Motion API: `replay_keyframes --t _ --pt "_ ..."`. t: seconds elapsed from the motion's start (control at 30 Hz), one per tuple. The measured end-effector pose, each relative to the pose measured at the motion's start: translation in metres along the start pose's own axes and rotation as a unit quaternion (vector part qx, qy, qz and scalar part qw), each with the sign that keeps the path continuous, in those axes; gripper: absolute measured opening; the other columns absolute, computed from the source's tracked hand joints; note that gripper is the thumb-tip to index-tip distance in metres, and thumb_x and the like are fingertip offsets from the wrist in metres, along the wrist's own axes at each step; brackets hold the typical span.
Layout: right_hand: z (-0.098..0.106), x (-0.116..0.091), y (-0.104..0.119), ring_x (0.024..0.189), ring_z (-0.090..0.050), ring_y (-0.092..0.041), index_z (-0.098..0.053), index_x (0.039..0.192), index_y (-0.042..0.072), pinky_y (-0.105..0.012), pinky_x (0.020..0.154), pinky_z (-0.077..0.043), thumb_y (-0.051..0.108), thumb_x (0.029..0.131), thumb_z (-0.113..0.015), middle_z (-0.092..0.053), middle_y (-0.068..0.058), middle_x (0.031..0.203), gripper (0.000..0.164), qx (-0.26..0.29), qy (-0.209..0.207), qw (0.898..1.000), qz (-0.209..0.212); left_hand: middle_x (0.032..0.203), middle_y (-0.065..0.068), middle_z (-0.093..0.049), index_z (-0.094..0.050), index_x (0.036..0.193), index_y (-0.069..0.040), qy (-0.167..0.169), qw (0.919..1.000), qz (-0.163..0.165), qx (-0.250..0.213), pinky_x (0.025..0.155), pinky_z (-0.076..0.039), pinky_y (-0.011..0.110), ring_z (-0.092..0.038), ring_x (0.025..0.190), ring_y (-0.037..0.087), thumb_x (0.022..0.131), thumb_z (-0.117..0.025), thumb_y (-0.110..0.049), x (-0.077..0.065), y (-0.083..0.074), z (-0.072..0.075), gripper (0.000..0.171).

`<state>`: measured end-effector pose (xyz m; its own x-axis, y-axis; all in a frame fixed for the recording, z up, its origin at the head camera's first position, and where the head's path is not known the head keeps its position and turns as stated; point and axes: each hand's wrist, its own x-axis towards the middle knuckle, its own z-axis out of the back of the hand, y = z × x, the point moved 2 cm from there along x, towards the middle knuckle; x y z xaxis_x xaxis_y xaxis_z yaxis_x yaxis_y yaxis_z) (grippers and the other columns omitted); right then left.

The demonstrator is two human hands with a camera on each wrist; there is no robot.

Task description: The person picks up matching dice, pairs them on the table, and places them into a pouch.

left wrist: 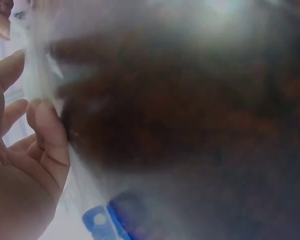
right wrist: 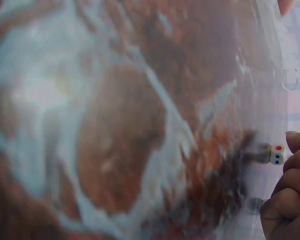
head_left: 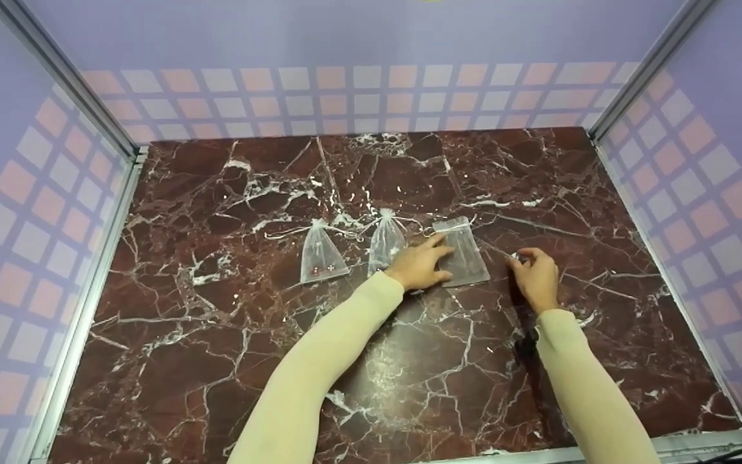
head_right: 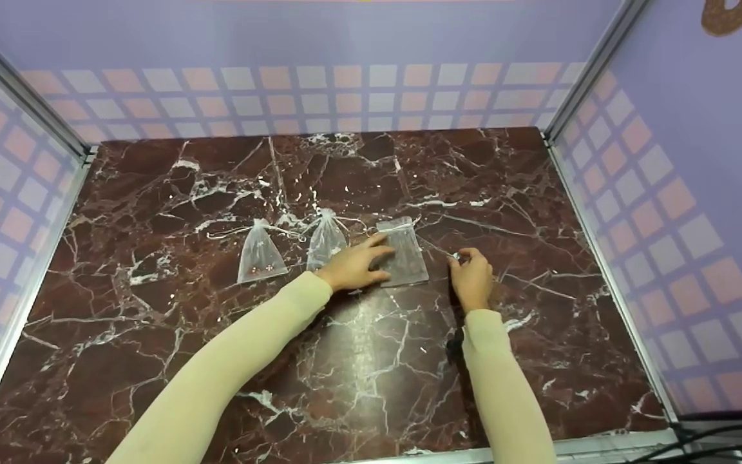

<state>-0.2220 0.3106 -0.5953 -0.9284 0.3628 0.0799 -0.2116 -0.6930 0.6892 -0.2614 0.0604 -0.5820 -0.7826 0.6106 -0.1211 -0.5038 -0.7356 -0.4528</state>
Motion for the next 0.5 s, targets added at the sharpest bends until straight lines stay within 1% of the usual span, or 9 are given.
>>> replay_keyframes --t 0.13,0.23,0.4,0.5 --pt "-0.0033 -0.0009 -0.0029 0.064 -0.054 -0.022 -0.068 0.113 -0.002 -0.035 0.063 -0.042 0.019 0.09 -0.074 -0.062 -0.008 0.073 0.032 -0.002 -0.002 1.0 -0.012 0.162 0.004 -0.024 -0.049 0.147 -0.02 0.005 0.9998 -0.008 0.019 0.092 -0.053 0.042 -0.061 0.115 0.032 0.091 -0.068 -0.045 0.0017 -0.0003 -0.0023 0.064" --pt "-0.005 -0.0007 -0.0041 0.067 -0.056 -0.024 -0.068 0.114 -0.002 -0.036 0.064 -0.042 0.018 0.091 -0.072 -0.062 -0.008 0.075 0.031 -0.011 -0.001 1.0 -0.021 0.163 0.005 -0.023 -0.05 0.147 -0.02 0.012 0.9997 -0.007 0.021 0.096 -0.05 0.042 -0.058 0.121 0.032 0.091 -0.069 -0.044 0.0032 0.0002 -0.0018 0.063" --pt "-0.0078 0.0002 -0.0045 0.072 -0.057 -0.027 -0.07 0.111 -0.001 -0.039 0.066 -0.043 0.016 0.092 -0.068 -0.064 -0.01 0.079 0.026 -0.013 -0.004 1.0 -0.021 0.162 0.009 -0.021 -0.051 0.146 -0.017 0.031 0.9994 -0.001 0.014 0.108 -0.04 0.038 -0.049 0.132 0.031 0.091 -0.07 -0.04 0.0069 0.0018 0.0014 0.062" --pt "-0.0084 -0.0012 -0.0051 0.071 -0.056 -0.027 -0.071 0.109 0.0 -0.039 0.066 -0.042 0.017 0.092 -0.068 -0.063 -0.009 0.077 0.024 -0.011 -0.008 1.0 -0.019 0.162 0.01 -0.021 -0.052 0.145 -0.016 0.042 0.999 -0.005 0.017 0.11 -0.037 0.036 -0.045 0.135 0.031 0.091 -0.07 -0.04 0.0097 0.0025 0.0043 0.062"
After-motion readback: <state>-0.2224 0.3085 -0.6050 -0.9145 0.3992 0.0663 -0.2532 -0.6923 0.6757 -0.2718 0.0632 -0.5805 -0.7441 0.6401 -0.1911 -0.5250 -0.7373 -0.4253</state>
